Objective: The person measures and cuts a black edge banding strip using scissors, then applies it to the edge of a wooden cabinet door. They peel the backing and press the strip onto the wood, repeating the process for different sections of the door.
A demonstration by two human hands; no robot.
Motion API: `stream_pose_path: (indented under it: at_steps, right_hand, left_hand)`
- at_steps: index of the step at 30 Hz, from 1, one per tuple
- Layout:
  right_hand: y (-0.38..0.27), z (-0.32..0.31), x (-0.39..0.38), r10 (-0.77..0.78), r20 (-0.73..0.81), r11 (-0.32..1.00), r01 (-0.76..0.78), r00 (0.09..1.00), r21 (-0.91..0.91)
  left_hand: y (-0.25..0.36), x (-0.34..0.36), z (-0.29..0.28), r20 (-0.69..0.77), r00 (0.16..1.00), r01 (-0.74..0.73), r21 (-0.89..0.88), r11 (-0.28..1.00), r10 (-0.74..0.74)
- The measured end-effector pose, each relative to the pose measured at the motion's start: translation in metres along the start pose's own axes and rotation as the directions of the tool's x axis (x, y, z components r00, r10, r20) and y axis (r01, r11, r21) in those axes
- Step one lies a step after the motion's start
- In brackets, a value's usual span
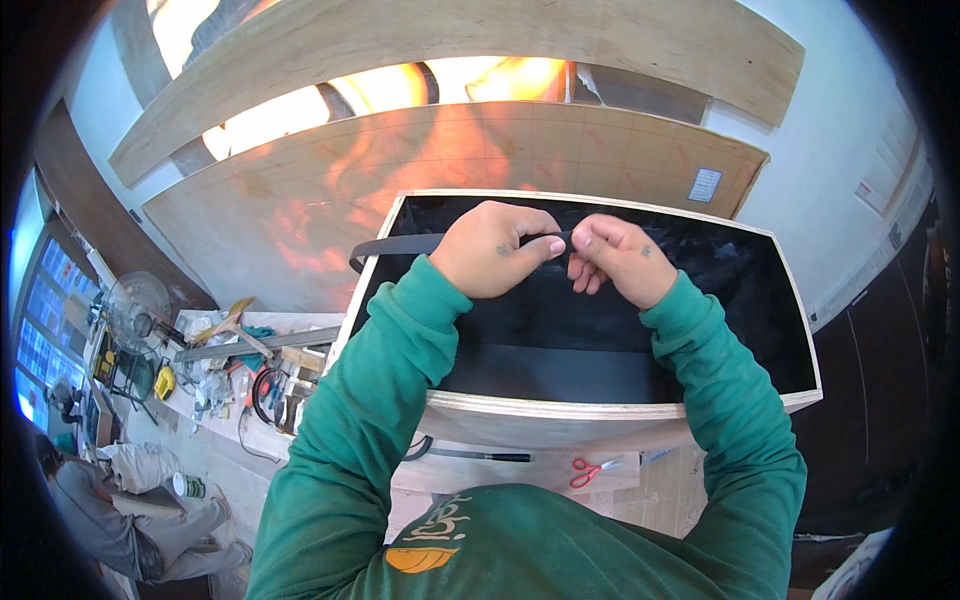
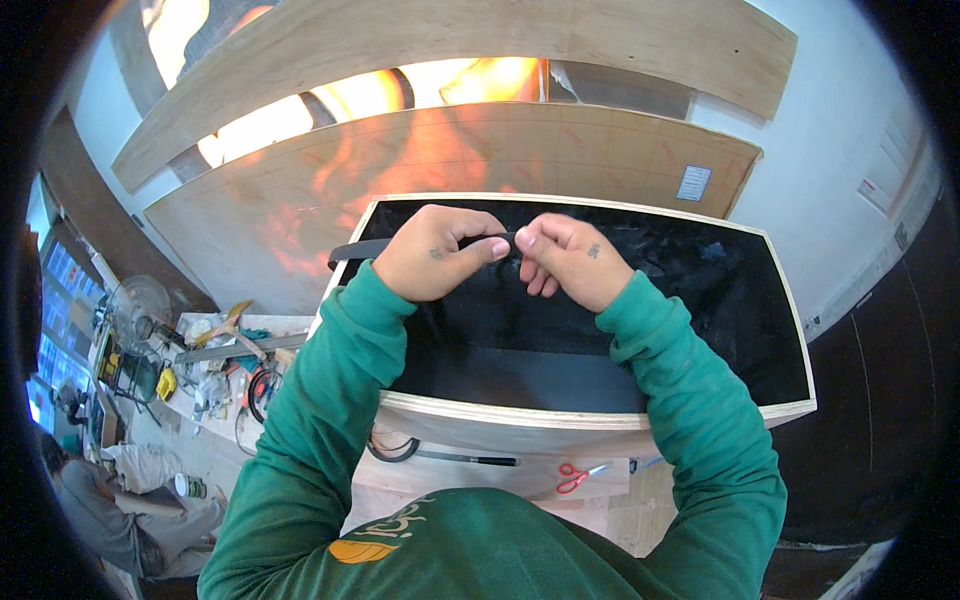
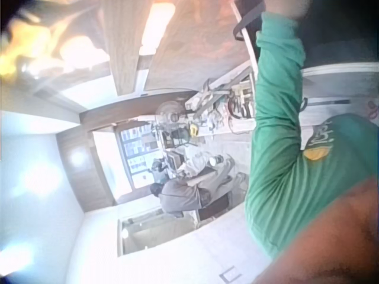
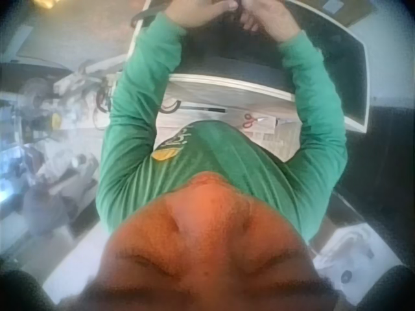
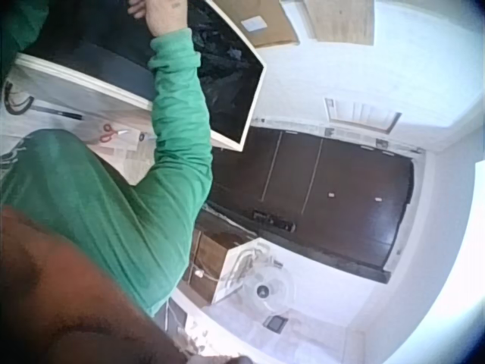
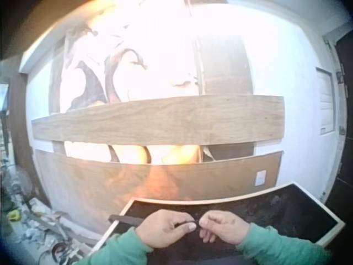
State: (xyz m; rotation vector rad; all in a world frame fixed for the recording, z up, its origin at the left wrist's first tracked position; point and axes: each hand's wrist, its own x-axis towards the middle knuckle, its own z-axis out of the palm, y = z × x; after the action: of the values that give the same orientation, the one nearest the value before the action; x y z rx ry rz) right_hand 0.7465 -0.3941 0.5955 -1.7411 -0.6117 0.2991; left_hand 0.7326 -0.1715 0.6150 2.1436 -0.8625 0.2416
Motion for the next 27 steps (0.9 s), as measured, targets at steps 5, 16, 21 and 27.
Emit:
stream_pose_path:
  at_steps: [5, 16, 21, 27]
  right_hand:
    - [0.006, 0.005, 0.002, 0.083, 0.077, 0.99, -0.091, 0.994, 0.106]
    - [-0.006, 0.002, -0.002, 0.016, -0.144, 0.993, 0.001, 0.989, 0.119]
    - [-0.009, -0.004, -0.004, 0.037, -0.241, 0.987, 0.003, 0.97, 0.162]
    - [-0.006, -0.013, -0.003, 0.055, -0.339, 0.991, -0.01, 0.939, 0.134]
  left_hand:
    - [0.005, 0.001, 0.0, 0.019, 1.0, -0.017, 0.093, 0.995, 0.015]
    - [0.004, 0.002, 0.0, -0.035, 0.998, -0.044, 0.144, 0.989, 0.05]
    - [-0.002, 0.002, -0.006, -0.104, 0.98, -0.143, 0.218, 0.966, 0.168]
    - [-0.004, 0.0, -0.011, -0.138, 0.979, -0.108, 0.259, 0.96, 0.148]
